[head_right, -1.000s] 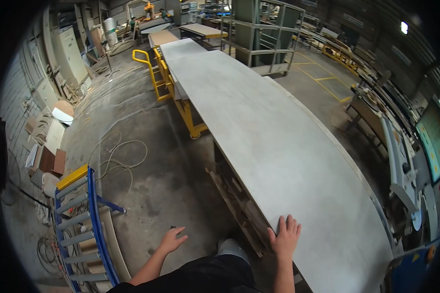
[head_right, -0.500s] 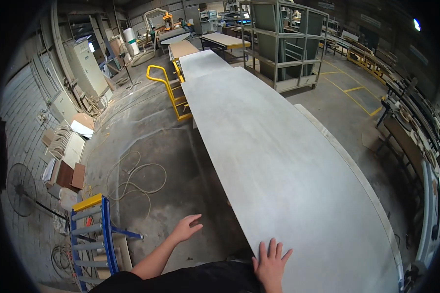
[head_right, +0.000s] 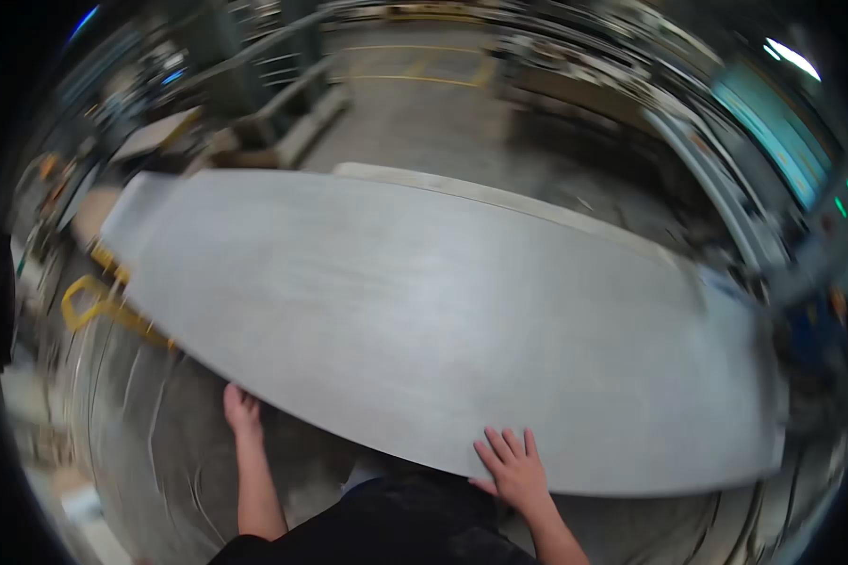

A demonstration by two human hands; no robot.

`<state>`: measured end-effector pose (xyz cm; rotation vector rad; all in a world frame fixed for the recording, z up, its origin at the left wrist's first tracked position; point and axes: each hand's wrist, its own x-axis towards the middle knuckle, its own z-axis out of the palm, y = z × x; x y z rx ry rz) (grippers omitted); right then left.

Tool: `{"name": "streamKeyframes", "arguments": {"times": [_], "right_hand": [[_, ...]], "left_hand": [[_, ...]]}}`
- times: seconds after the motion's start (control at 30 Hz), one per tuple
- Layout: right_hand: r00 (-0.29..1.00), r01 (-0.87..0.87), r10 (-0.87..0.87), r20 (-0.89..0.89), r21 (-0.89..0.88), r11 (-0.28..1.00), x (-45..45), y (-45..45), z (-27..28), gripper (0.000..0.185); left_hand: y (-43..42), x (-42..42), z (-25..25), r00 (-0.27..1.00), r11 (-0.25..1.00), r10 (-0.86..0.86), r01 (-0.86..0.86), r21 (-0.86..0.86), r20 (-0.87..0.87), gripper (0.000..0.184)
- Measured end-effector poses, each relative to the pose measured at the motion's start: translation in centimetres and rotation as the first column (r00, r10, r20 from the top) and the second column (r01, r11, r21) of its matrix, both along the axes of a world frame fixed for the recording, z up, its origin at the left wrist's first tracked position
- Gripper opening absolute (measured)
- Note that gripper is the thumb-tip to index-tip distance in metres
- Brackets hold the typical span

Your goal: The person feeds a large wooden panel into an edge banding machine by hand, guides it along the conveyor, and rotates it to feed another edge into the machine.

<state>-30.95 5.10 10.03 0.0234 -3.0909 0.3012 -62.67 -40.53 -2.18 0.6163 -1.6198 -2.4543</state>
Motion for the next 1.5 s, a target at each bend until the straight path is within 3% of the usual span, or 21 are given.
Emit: {"name": "streamKeyframes", "arguments": {"times": [0.1, 0.13, 0.17, 0.2, 0.27, 0.3, 0.37, 0.43, 0.5, 0.53, 0.6, 0.63, 0.7, 0.8, 0.9, 1.17, 1.43, 1.5], "right_hand": [[0.95, 0.302, -0.303, -0.077, -0.013, 0.953, 2.2, -3.2, -1.3, 0.071], [0.911, 0.385, -0.387, -0.146, -0.04, 0.922, 2.8, -4.1, -2.0, 0.072], [0.885, 0.444, -0.443, -0.141, -0.022, 0.896, 3.0, -5.1, -2.3, 0.072], [0.796, 0.574, -0.574, -0.192, -0.062, 0.817, 3.4, -6.4, -2.6, 0.069], [0.614, 0.757, -0.755, -0.23, -0.099, 0.645, 4.6, -7.6, -3.8, 0.066], [0.595, 0.774, -0.771, -0.228, -0.097, 0.626, 5.3, -7.6, -4.8, 0.066], [0.078, 0.972, -0.905, -0.419, -0.171, 0.163, 6.4, -7.5, -6.9, 0.071], [-0.332, 0.776, -0.897, -0.291, -0.626, -0.084, 7.6, -4.8, -9.1, 0.071], [-0.483, 0.195, -0.872, 0.083, -0.96, -0.199, 7.2, -2.2, -7.9, 0.07], [-0.494, 0.18, -0.865, 0.087, -0.963, -0.2, 6.9, -0.7, -7.7, 0.07], [-0.402, -0.104, -0.912, 0.077, -0.994, -0.038, 6.5, 1.8, -7.7, 0.072], [-0.406, -0.104, -0.911, 0.076, -0.994, -0.036, 6.2, 2.6, -7.9, 0.072], [-0.588, 0.043, -0.804, 0.09, -0.989, -0.142, 5.5, 3.4, -8.4, 0.073], [-0.617, 0.184, -0.784, 0.07, -0.956, -0.23, 5.8, 3.7, -8.8, 0.071], [-0.642, 0.186, -0.758, 0.114, -0.936, -0.298, 5.2, 3.4, -7.7, 0.069], [-0.644, 0.199, -0.761, 0.08, -0.943, -0.268, 5.0, 3.2, -7.5, 0.067], [-0.623, 0.2, -0.781, 0.047, -0.955, -0.217, 5.0, 3.1, -7.3, 0.068], [-0.647, 0.193, -0.758, 0.086, -0.943, -0.272, 4.9, 3.0, -7.3, 0.069]], "left_hand": [[-2.9, -6.8, 0.4, 0.999, 0.982, 0.001, -0.007, 0.188, 0.033, 0.054], [-3.3, -8.4, 1.1, 0.995, 0.957, -0.092, 0.08, 0.28, 0.031, 0.058], [-2.4, -9.4, 3.1, 0.993, 0.948, -0.05, 0.015, 0.317, 0.103, 0.06], [-3.1, -10.7, 3.1, 0.992, 0.923, -0.078, 0.034, 0.384, 0.098, 0.061], [-4.4, -12.1, 2.0, 0.991, 0.938, -0.078, 0.037, 0.345, 0.107, 0.059], [-4.6, -12.6, 1.9, 0.993, 0.939, -0.08, 0.045, 0.34, 0.089, 0.059], [-6.3, -14.0, 1.3, 0.99, 0.942, -0.1, 0.06, 0.33, 0.104, 0.059], [-7.0, -14.8, 1.3, 0.987, 0.946, -0.113, 0.072, 0.317, 0.114, 0.058], [-6.4, -14.6, 2.5, 0.982, 0.937, -0.134, 0.081, 0.341, 0.135, 0.058], [-6.2, -14.6, 2.6, 0.982, 0.935, -0.146, 0.097, 0.342, 0.118, 0.059], [-6.0, -14.6, 3.0, 0.982, 0.937, -0.149, 0.102, 0.334, 0.119, 0.059], [-6.0, -14.4, 2.9, 0.981, 0.941, -0.139, 0.089, 0.327, 0.133, 0.06], [-6.7, -14.4, 2.4, 0.975, 0.926, -0.177, 0.119, 0.358, 0.135, 0.062], [-6.4, -14.4, 2.4, 0.972, 0.94, -0.164, 0.103, 0.325, 0.168, 0.065], [-6.4, -14.9, 2.2, 0.972, 0.94, -0.167, 0.106, 0.325, 0.166, 0.067], [-7.2, -15.3, 1.2, 0.972, 0.963, -0.133, 0.079, 0.259, 0.196, 0.069], [-8.0, -15.6, 0.4, 0.969, 0.931, -0.186, 0.12, 0.346, 0.162, 0.07], [-7.4, -15.2, 1.1, 0.972, 0.94, -0.167, 0.106, 0.325, 0.166, 0.069]]}}
